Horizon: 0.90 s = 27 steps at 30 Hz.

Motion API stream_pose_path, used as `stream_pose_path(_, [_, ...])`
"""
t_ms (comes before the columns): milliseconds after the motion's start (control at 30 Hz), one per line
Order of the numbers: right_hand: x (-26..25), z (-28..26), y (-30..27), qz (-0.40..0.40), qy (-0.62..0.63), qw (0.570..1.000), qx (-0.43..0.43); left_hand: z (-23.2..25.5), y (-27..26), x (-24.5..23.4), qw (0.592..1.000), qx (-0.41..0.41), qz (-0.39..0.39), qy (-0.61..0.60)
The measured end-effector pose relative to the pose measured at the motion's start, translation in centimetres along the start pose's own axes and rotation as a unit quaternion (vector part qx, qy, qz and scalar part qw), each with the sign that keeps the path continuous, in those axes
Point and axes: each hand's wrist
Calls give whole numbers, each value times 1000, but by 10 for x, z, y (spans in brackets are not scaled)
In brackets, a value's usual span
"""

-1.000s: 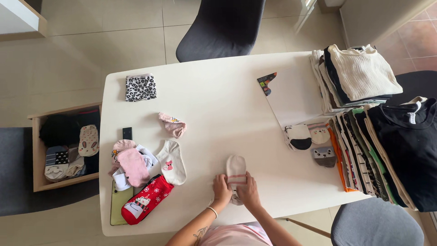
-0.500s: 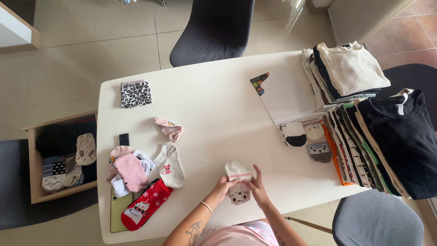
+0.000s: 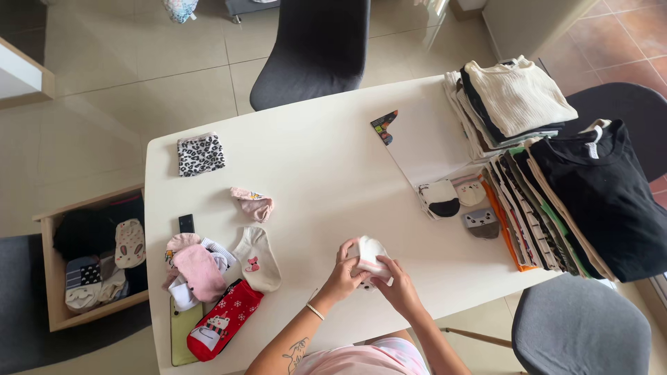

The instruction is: The person folds pairs of socks by hand on a table and places the folded bundles into a wooden drawer box.

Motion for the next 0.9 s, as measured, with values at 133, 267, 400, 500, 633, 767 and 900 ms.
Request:
stream_pose_path(133, [-4, 2, -4, 44, -31, 998, -13, 8, 8, 0, 1000, 30, 3, 2])
stream_pose_path(267, [-22, -15, -15, 4, -24, 998, 62, 10, 12, 6, 1000, 21, -20, -2])
stream_pose_path(400, [-49, -28, -27, -48, -7, 994, 95, 19, 18, 20, 989, 133, -9, 64])
stream_pose_path(500, [-58, 1, -25, -52, 144, 988, 33, 33, 27, 31, 991, 134, -13, 25])
stream_pose_path(633, [-65, 4, -30, -33, 316, 946, 62, 50, 47, 55, 997, 75, -9, 19])
stream_pose_path(767, [-67, 24, -20, 45, 473, 876, 81, 39, 74, 92, 997, 55, 48, 22])
stream_pose_path(900, [-94, 34, -9, 246, 354, 895, 114, 24, 91, 135, 955, 172, 143, 196])
Point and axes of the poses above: each hand's wrist, its own y-axis towards the middle knuckle, its own x-axis out of the palm, z = x × y, and after that the axes turned 7 degrees about x, right-handed
